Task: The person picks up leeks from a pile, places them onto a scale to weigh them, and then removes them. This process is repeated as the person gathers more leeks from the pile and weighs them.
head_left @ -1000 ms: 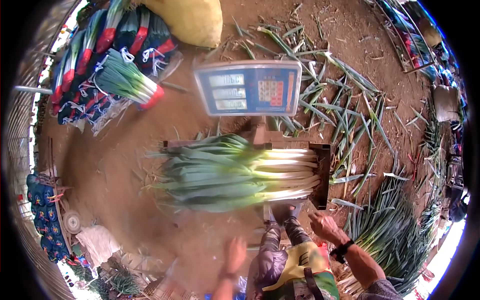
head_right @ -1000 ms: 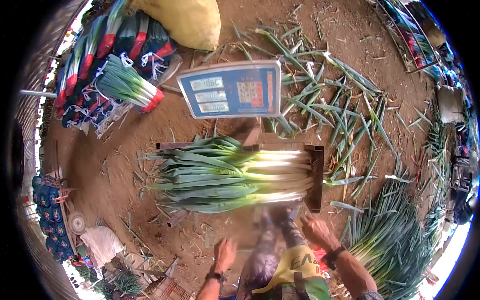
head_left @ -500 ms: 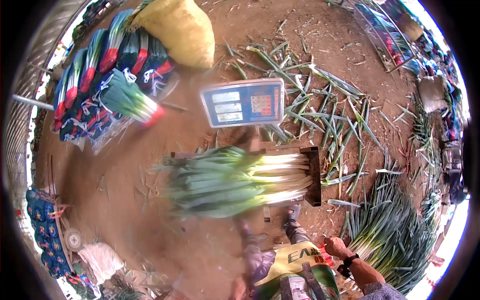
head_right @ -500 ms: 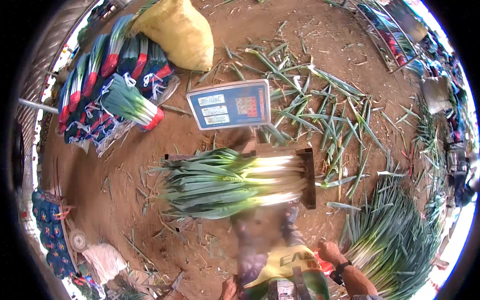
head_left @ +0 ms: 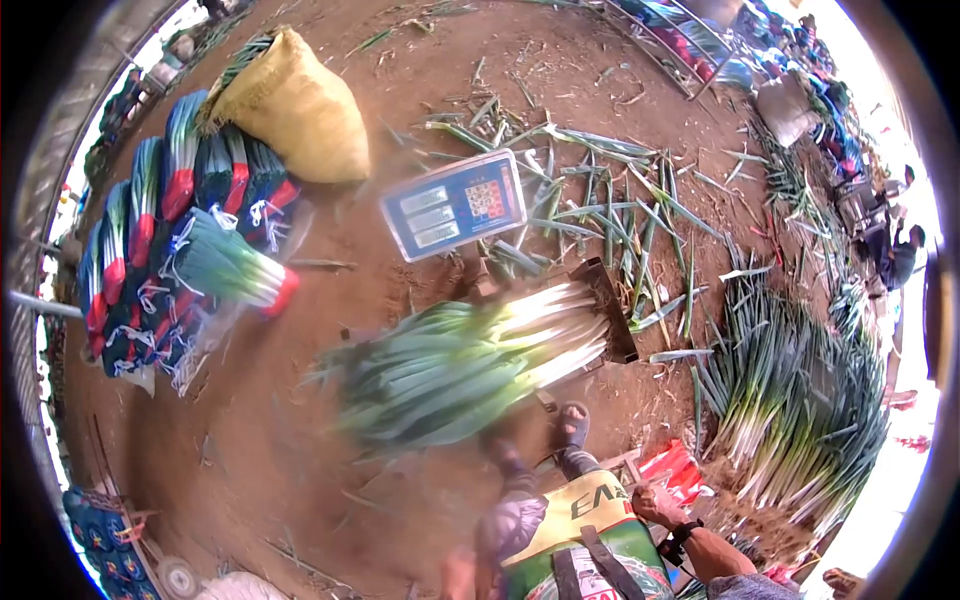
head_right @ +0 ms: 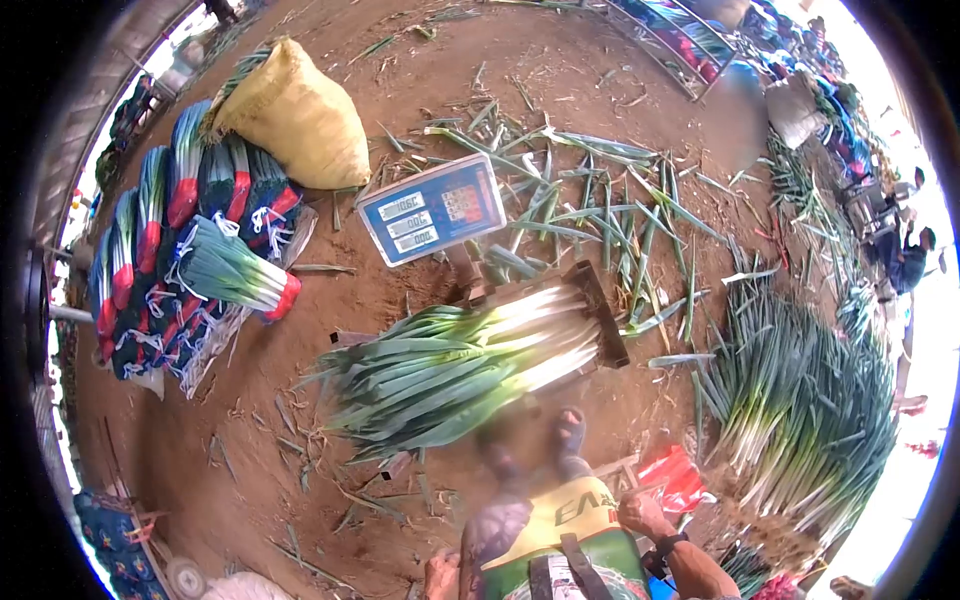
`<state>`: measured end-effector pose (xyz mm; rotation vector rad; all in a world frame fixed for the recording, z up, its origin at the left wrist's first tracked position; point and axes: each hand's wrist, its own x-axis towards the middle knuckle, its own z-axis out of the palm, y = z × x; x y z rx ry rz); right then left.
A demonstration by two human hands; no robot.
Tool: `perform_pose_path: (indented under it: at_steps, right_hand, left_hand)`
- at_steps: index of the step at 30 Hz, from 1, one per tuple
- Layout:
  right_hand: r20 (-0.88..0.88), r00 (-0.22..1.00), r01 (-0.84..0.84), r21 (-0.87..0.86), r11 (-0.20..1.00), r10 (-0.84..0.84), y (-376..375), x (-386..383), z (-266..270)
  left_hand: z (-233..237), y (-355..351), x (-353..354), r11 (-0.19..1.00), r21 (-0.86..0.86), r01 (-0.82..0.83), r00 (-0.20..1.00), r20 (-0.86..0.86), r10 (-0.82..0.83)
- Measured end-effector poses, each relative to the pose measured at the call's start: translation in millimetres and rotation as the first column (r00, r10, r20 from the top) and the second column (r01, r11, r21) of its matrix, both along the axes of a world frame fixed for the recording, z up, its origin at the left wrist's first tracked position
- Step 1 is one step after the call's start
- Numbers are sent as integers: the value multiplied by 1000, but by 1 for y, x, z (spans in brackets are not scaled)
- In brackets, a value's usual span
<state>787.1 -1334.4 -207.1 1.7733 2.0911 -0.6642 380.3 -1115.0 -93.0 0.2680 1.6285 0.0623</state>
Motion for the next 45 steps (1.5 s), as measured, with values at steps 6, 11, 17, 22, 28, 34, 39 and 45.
perform_pose_path:
  at_steps: [6,11,17,22,28,34,39,45]
  right_hand:
    - [-223,908,335,-117,935,-354,-21,-34,-1]
    - [-269,850,433,-133,891,-453,-38,-44,1]
    - [-49,311,812,-506,292,-949,-19,-42,30]
    - [-80,179,853,-483,195,-981,-14,-36,50]
    - [-170,105,885,-433,170,-980,-37,-49,33]
    - [-189,-145,901,-430,-50,-971,-54,-91,39]
    - [-232,-221,909,-401,-113,-947,-79,-164,25]
    - [-82,-468,743,-577,-341,-880,-69,-204,59]
  left_hand:
    - [-29,-20,-21,943,99,319,947,4,-321]
    - [-62,-35,-26,433,218,875,479,-253,-840]
    - [-45,-24,4,499,246,831,548,-212,-809]
    - [25,12,69,535,117,837,547,-202,-812]
    - [21,20,73,449,97,888,459,-238,-856]
    - [30,52,90,255,144,956,285,-251,-925]
    - [-11,79,60,73,278,958,155,-285,-946]
    - [-21,106,39,-104,404,909,23,-298,-954]
